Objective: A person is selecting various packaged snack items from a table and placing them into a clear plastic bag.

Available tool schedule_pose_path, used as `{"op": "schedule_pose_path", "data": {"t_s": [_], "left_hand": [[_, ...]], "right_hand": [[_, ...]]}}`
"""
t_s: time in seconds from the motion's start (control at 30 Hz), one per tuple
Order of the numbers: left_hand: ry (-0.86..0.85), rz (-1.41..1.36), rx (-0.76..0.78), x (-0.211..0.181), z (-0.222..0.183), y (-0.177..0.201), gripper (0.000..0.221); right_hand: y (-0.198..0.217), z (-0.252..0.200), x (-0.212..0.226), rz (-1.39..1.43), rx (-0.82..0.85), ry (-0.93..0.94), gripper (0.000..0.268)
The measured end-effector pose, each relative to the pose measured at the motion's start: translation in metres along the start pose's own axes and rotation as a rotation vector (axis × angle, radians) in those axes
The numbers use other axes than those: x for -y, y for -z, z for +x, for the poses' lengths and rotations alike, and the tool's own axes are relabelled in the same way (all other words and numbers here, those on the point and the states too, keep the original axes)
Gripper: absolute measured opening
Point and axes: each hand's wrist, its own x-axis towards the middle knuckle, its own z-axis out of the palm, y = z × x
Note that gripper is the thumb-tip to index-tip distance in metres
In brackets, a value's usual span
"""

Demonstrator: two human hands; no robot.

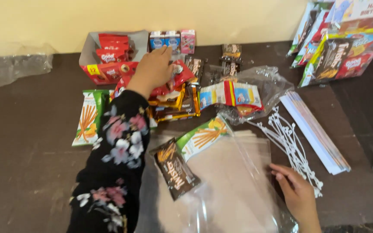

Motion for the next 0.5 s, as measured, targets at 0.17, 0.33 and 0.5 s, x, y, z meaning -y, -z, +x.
{"op": "schedule_pose_path", "data": {"t_s": [0.17,0.33,0.5], "left_hand": [[0.161,0.062,0.037,0.025,0.078,-0.044,0.055],[0.033,0.145,-0.117,0.017,0.136,-0.083,0.042],[0.014,0.399,-0.484,0.010,0.149,-0.102,0.014]], "right_hand": [[0.001,0.002,0.010,0.041,0.012,-0.194,0.032],[-0.005,0.001,-0.008,0.092,-0.048,-0.125,0.030],[-0.007,0.001,-0.002,0.157,-0.067,-0.293,0.030]]}}
